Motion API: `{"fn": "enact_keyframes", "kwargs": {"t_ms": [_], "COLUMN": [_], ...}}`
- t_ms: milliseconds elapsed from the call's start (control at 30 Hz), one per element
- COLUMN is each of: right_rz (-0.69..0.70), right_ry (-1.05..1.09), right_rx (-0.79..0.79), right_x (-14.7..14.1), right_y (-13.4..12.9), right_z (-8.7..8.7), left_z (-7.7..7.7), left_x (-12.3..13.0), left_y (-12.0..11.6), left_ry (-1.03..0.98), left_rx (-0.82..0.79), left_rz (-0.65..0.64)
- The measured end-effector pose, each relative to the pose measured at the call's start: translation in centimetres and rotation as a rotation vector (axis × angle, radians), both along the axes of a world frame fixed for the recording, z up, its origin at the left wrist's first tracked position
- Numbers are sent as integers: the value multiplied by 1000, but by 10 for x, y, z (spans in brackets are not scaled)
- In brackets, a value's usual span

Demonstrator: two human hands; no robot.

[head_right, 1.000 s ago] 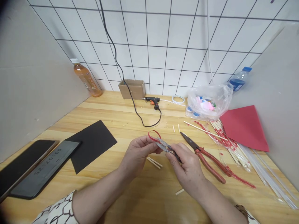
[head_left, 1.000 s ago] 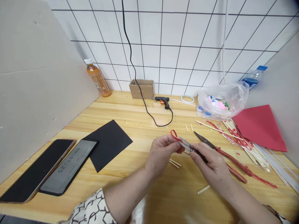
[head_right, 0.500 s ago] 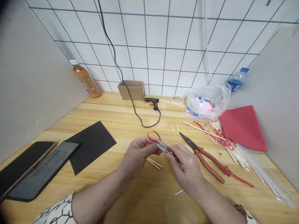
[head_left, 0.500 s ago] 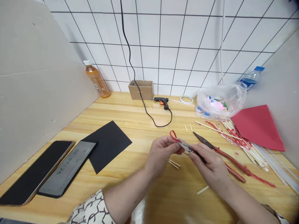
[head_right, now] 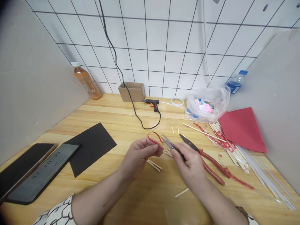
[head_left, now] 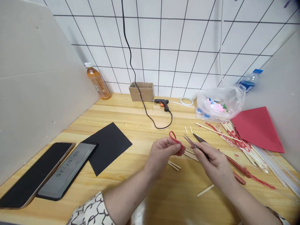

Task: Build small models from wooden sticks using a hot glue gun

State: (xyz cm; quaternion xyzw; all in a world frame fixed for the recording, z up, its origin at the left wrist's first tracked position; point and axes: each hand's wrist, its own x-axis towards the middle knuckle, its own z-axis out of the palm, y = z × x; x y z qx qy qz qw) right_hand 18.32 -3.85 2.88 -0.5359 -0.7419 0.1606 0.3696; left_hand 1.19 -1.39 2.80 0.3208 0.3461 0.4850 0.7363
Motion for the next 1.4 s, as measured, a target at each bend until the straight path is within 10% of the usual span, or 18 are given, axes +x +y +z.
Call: {"fn": "enact_keyframes", "kwargs": {"t_ms": [267, 633, 800, 1067, 1400], "right_rz": [-427, -420, -443, 94, 22], "right_ry": [-519, -648, -651, -116, -162], "right_rx": [-187, -434, -83, 276, 431], "right_x": [76, 113, 89, 1, -2], "right_y": [35, 39, 39, 21, 23], "right_z": [4, -5, -7, 15, 4], "left_z": [0, 2, 6, 13, 10], "left_x": [-3, -5, -7, -7, -6], "left_y": [2, 4, 2, -7, -9], "left_ry": [2, 64, 111, 160, 199], "left_rx": [-2, 79, 151, 208, 173], "left_rz": [-62, -126, -197, -420, -519]}}
